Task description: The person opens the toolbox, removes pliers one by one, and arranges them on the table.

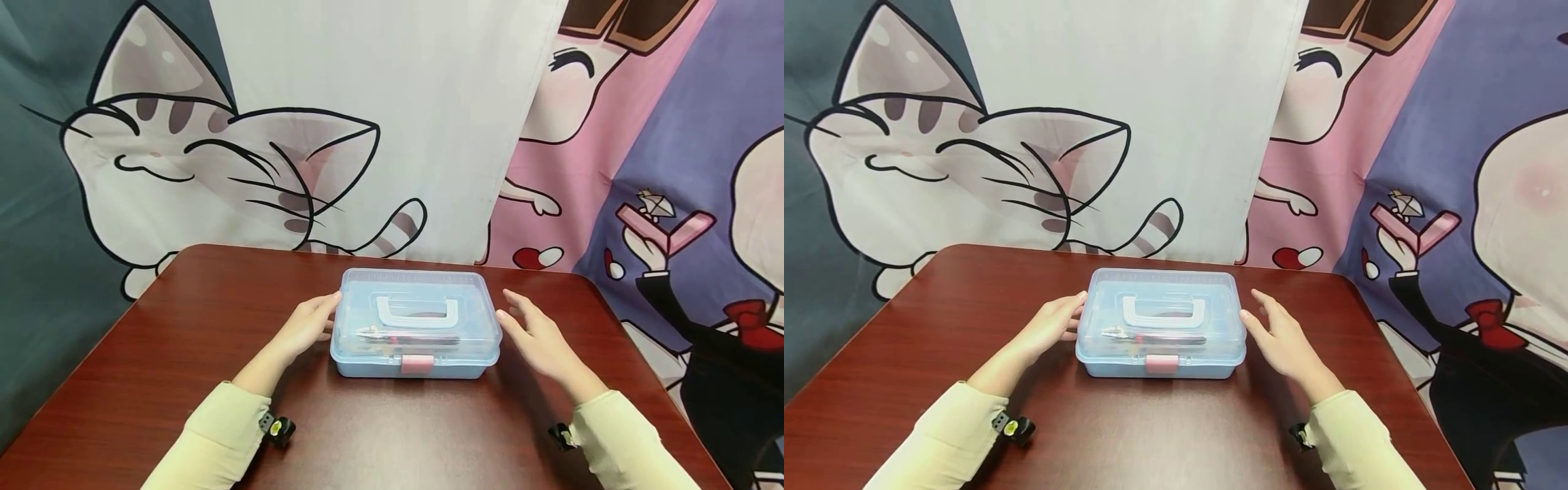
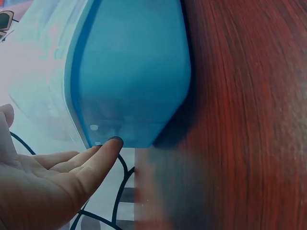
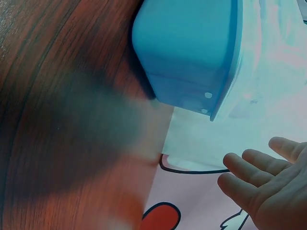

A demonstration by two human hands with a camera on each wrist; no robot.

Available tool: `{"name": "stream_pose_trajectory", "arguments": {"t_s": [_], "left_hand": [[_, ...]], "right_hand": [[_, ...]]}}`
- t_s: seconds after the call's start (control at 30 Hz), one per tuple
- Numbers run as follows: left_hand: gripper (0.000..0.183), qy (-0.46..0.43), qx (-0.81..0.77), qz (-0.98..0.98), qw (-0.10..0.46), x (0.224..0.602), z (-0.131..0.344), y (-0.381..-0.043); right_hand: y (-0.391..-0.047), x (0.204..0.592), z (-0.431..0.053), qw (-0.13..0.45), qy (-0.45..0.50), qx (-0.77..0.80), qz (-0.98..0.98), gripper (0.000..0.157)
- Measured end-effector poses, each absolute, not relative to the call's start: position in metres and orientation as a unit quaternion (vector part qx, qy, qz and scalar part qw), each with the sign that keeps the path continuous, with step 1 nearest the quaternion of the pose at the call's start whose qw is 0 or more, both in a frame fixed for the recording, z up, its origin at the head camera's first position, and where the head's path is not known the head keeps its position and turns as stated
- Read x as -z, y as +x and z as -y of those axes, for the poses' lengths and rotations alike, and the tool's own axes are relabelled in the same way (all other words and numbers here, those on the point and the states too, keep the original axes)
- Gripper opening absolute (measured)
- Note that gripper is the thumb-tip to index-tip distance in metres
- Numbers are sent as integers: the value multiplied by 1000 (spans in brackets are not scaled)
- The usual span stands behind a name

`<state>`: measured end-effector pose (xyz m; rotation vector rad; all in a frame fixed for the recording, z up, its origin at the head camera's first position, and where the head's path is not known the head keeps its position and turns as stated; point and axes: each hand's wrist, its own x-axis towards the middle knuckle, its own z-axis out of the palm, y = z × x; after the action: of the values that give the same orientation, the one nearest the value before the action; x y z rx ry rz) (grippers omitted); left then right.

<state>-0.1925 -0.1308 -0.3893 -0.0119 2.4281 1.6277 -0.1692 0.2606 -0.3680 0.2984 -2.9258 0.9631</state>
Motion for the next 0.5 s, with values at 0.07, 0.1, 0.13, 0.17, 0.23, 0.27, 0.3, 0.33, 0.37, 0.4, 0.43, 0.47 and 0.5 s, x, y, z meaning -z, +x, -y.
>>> {"name": "stream_pose_trajectory", "arguments": {"t_s": [0.07, 0.1, 0.13, 0.17, 0.23, 0.27, 0.3, 0.33, 0.37, 0.4, 0.43, 0.47, 0.5], "left_hand": [[69, -4, -559, -822, 110, 390, 130, -192], [69, -5, -562, -820, 111, 389, 130, -192], [69, -5, -564, -818, 113, 389, 130, -192], [69, -4, -567, -816, 115, 389, 130, -192], [71, -2, -569, -813, 119, 387, 131, -192], [72, -3, -570, -812, 121, 387, 131, -192], [73, -5, -572, -811, 123, 386, 131, -192], [74, -6, -573, -810, 125, 385, 131, -192], [75, -5, -572, -810, 127, 385, 131, -192], [75, -8, -572, -810, 128, 384, 131, -192], [74, -10, -573, -810, 129, 383, 131, -193], [74, -14, -574, -808, 131, 382, 131, -193], [74, -16, -576, -806, 132, 382, 131, -194]], "right_hand": [[-168, 368, -260, 26, 98, -315, 944, 65], [-168, 368, -260, 27, 99, -316, 943, 64], [-168, 368, -259, 28, 99, -318, 943, 63], [-167, 368, -259, 29, 99, -320, 942, 63], [-167, 368, -258, 31, 101, -321, 941, 61], [-167, 368, -257, 33, 102, -322, 941, 61], [-167, 368, -257, 34, 103, -322, 940, 61], [-167, 368, -256, 35, 104, -324, 940, 60], [-167, 367, -255, 35, 105, -325, 939, 60], [-167, 367, -255, 36, 106, -327, 938, 60], [-167, 367, -255, 35, 107, -327, 938, 60], [-167, 367, -254, 35, 108, -329, 937, 60], [-167, 367, -254, 35, 109, -330, 937, 60]]}}
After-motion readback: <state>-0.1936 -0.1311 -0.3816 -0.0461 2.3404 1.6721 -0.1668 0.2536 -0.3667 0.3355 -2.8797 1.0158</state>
